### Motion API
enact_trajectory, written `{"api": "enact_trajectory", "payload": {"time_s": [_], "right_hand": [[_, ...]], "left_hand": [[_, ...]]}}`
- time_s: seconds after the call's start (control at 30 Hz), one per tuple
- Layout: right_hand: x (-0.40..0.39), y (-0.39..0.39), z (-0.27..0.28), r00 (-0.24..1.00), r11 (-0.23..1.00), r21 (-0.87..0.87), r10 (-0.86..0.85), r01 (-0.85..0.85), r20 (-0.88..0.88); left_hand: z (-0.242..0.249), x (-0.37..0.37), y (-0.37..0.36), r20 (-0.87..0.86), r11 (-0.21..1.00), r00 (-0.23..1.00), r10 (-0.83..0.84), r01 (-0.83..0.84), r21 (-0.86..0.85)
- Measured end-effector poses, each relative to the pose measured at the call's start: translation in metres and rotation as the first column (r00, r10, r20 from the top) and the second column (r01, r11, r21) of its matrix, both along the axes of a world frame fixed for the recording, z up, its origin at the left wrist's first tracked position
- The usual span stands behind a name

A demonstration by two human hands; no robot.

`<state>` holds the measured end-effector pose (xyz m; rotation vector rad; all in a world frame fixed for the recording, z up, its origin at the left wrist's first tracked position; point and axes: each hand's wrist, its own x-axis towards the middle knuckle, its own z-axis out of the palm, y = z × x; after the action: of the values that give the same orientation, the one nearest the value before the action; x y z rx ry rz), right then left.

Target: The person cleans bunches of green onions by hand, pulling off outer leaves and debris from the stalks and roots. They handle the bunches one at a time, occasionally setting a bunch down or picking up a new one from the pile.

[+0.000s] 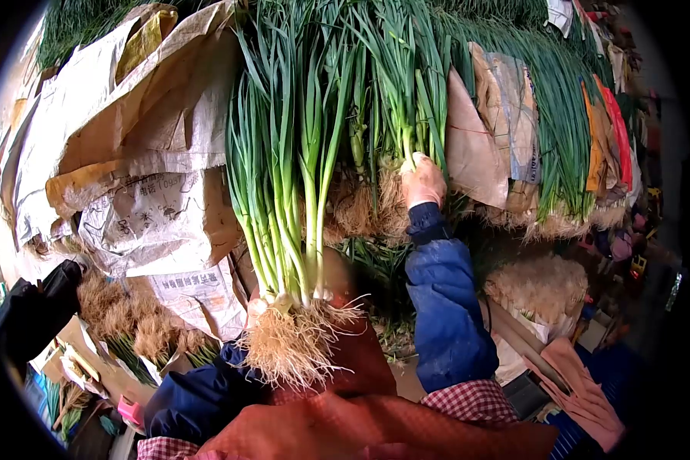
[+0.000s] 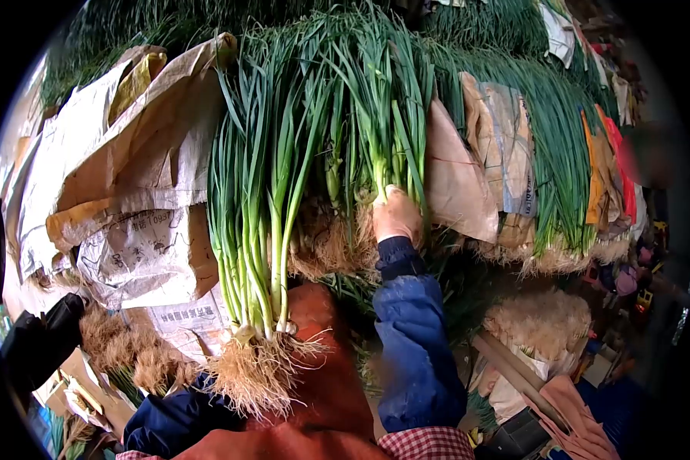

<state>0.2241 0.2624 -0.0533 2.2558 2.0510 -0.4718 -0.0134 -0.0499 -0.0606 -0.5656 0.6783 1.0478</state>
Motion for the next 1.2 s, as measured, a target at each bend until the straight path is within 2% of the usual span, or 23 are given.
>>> {"api": "enact_trajectory", "payload": {"time_s": [0.03,0.07,0.1,0.13,0.2,0.27,0.33,0.37,0.4,0.47,0.5,0.53,0.57,0.67,0.7,0.73,0.87,0.9,0.93,1.0,1.1,1.13,1.2], "right_hand": [[0.011,-0.004,-0.006,0.979,0.999,0.034,-0.029,0.036,-0.201],[0.021,-0.016,-0.010,0.817,0.986,0.081,-0.073,0.144,-0.572],[0.027,-0.021,0.011,0.513,0.947,-0.201,-0.307,0.251,-0.802],[0.028,-0.019,0.029,0.118,0.844,-0.486,-0.519,0.227,-0.846],[0.018,-0.007,0.019,0.165,0.864,-0.415,-0.471,0.286,-0.867],[-0.014,0.007,-0.007,0.595,0.951,-0.253,-0.309,0.178,-0.742],[-0.060,0.016,-0.018,0.957,0.923,-0.384,-0.142,0.035,-0.254],[-0.071,0.021,-0.022,0.996,0.932,-0.362,-0.013,-0.020,-0.089],[-0.081,0.020,-0.025,0.990,0.931,-0.357,0.116,-0.079,0.083],[-0.058,0.004,-0.021,0.885,0.927,-0.357,-0.255,0.110,-0.389],[-0.037,-0.008,-0.014,0.558,0.870,-0.482,-0.453,0.105,-0.696],[-0.025,-0.019,0.012,0.316,0.830,-0.555,-0.541,0.052,-0.779],[-0.018,-0.031,0.051,0.178,0.760,-0.648,-0.634,-0.036,-0.753],[-0.009,-0.082,0.060,-0.050,0.560,-0.817,-0.827,-0.139,-0.559],[-0.021,-0.097,0.061,-0.077,0.513,-0.830,-0.857,-0.221,-0.509],[-0.030,-0.109,0.061,0.046,0.531,-0.816,-0.831,-0.227,-0.554],[-0.051,-0.142,0.031,0.255,0.807,-0.586,-0.553,-0.073,-0.794],[-0.061,-0.148,0.041,0.076,0.809,-0.587,-0.588,0.037,-0.806],[-0.060,-0.159,0.037,0.044,0.791,-0.594,-0.605,0.150,-0.795],[-0.049,-0.175,0.036,0.121,0.851,-0.468,-0.504,0.239,-0.855],[-0.037,-0.187,0.060,-0.361,0.644,-0.736,-0.649,0.209,-0.670],[-0.046,-0.181,0.094,-0.006,0.773,-0.556,-0.582,0.307,-0.813],[-0.044,-0.189,0.115,-0.027,0.770,-0.563,-0.583,0.300,-0.812]], "left_hand": [[0.000,0.000,-0.001,0.000,1.000,1.000,0.007,-0.007,-0.003],[0.000,-0.001,-0.002,0.006,1.000,1.000,0.012,-0.012,-0.009],[-0.001,-0.001,-0.002,0.005,1.000,1.000,0.018,-0.018,-0.006],[-0.001,-0.002,-0.002,0.003,1.000,1.000,0.022,-0.022,-0.001],[-0.001,-0.004,-0.004,0.003,1.000,1.000,0.026,-0.026,0.008],[-0.001,-0.005,-0.004,-0.011,1.000,1.000,0.026,-0.026,0.009],[0.000,-0.005,-0.003,-0.015,1.000,1.000,0.021,-0.020,0.014],[-0.001,-0.006,-0.003,-0.022,1.000,1.000,0.016,-0.016,0.019],[0.000,-0.007,-0.004,-0.027,1.000,1.000,0.011,-0.010,0.019],[0.000,-0.007,-0.005,-0.031,1.000,0.999,0.027,-0.027,0.011],[-0.001,-0.008,-0.006,-0.022,0.999,0.999,0.034,-0.034,0.005],[-0.001,-0.009,-0.006,-0.017,0.999,0.999,0.039,-0.038,0.001],[-0.001,-0.009,-0.006,-0.012,0.999,0.999,0.044,-0.044,0.003],[-0.001,-0.008,-0.007,0.004,0.998,0.998,0.064,-0.064,0.005],[0.000,-0.008,-0.006,0.008,0.998,0.998,0.068,-0.068,0.005],[0.000,-0.008,-0.004,0.010,0.998,0.998,0.066,-0.066,0.008],[0.003,-0.009,0.001,-0.001,0.999,0.999,0.047,-0.047,0.012],[0.003,-0.008,0.001,0.001,0.999,0.999,0.043,-0.043,0.010],[0.003,-0.007,0.002,0.000,0.999,0.999,0.035,-0.035,0.007],[0.001,-0.005,0.002,0.005,1.000,1.000,0.026,-0.026,0.003],[-0.001,-0.005,0.002,0.000,1.000,1.000,0.022,-0.022,-0.001],[-0.001,-0.005,0.001,0.002,1.000,1.000,0.023,-0.023,-0.002],[0.000,-0.005,0.000,0.000,1.000,1.000,0.020,-0.020,-0.005]]}}
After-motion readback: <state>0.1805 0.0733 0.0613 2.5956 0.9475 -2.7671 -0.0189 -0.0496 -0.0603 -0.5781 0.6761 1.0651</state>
